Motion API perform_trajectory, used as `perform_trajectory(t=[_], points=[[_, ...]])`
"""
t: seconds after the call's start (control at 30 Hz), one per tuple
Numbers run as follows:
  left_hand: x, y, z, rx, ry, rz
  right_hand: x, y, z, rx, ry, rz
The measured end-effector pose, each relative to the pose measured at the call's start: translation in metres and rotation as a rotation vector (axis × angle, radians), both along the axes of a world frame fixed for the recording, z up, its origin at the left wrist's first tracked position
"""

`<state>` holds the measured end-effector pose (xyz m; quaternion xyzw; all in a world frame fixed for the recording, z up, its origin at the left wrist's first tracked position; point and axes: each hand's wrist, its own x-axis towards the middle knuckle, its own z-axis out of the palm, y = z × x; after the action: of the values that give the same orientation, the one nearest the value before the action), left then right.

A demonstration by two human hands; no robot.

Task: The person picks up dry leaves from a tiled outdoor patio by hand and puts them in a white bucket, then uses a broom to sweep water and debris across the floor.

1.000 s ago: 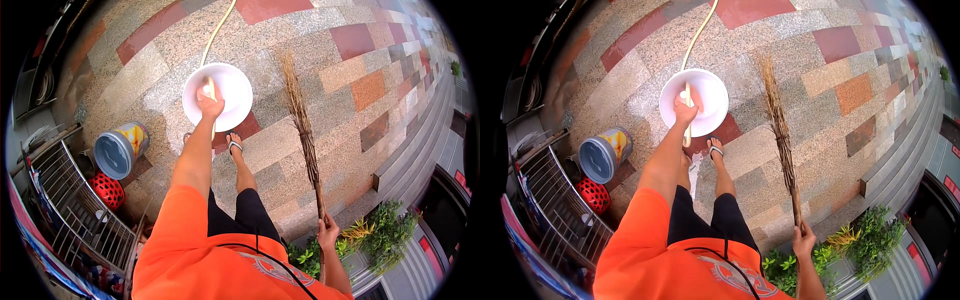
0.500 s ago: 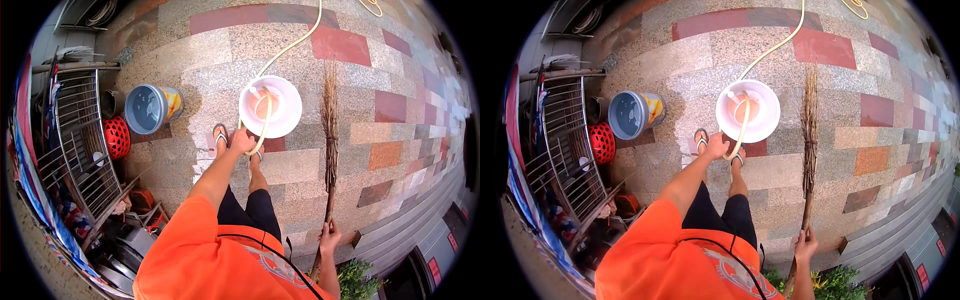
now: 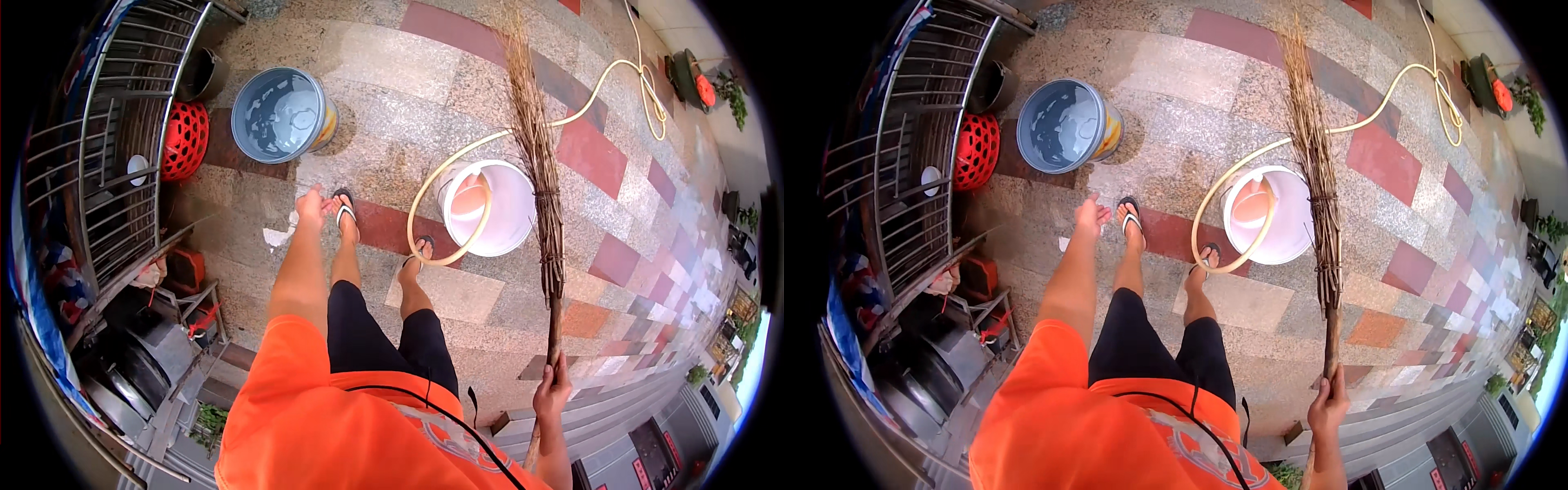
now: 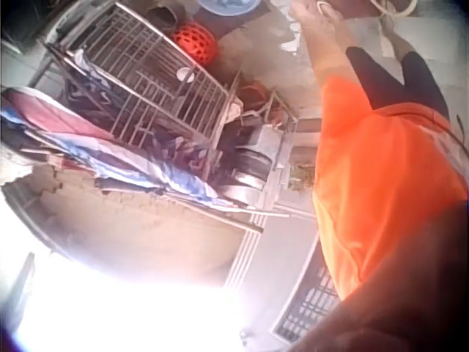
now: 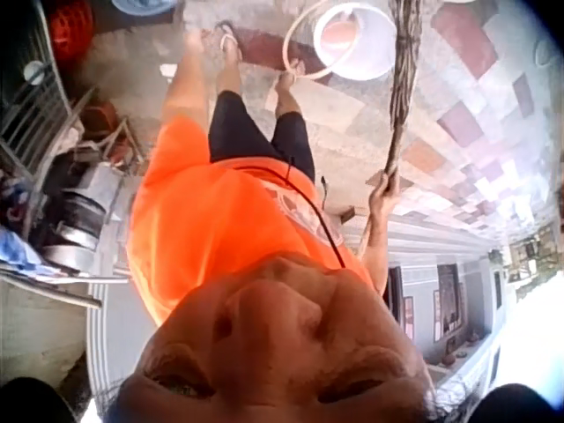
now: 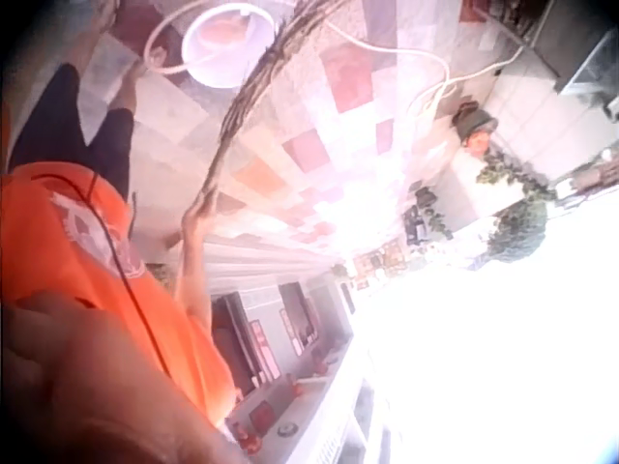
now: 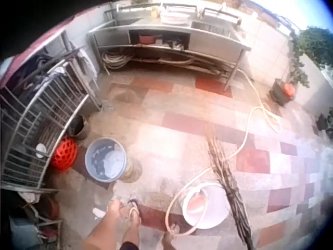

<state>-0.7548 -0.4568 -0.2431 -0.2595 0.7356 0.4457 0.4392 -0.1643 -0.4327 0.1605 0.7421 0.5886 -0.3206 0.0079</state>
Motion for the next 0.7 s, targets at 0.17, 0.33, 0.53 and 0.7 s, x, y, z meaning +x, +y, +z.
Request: perform_trajectory(t=[0.17,0.33,0.53,0.7], points=[[-0.078,0.039,-0.034,0.116,-0.025,0.33,-0.085,0.029,-0.008,0.024,0.061,0.137],[-0.122,0.057,-0.066,0.141,-0.109,0.517,-0.167,0.031,-0.002,-0.181,0.076,-0.119],[-0.147,0.043,-0.11,0.361,-0.089,0.618,-0.233,0.053,0.005,-0.236,0.003,-0.099],[-0.142,0.034,-0.102,0.367,-0.091,0.618,-0.253,0.083,0.004,-0.268,-0.029,0.046]])
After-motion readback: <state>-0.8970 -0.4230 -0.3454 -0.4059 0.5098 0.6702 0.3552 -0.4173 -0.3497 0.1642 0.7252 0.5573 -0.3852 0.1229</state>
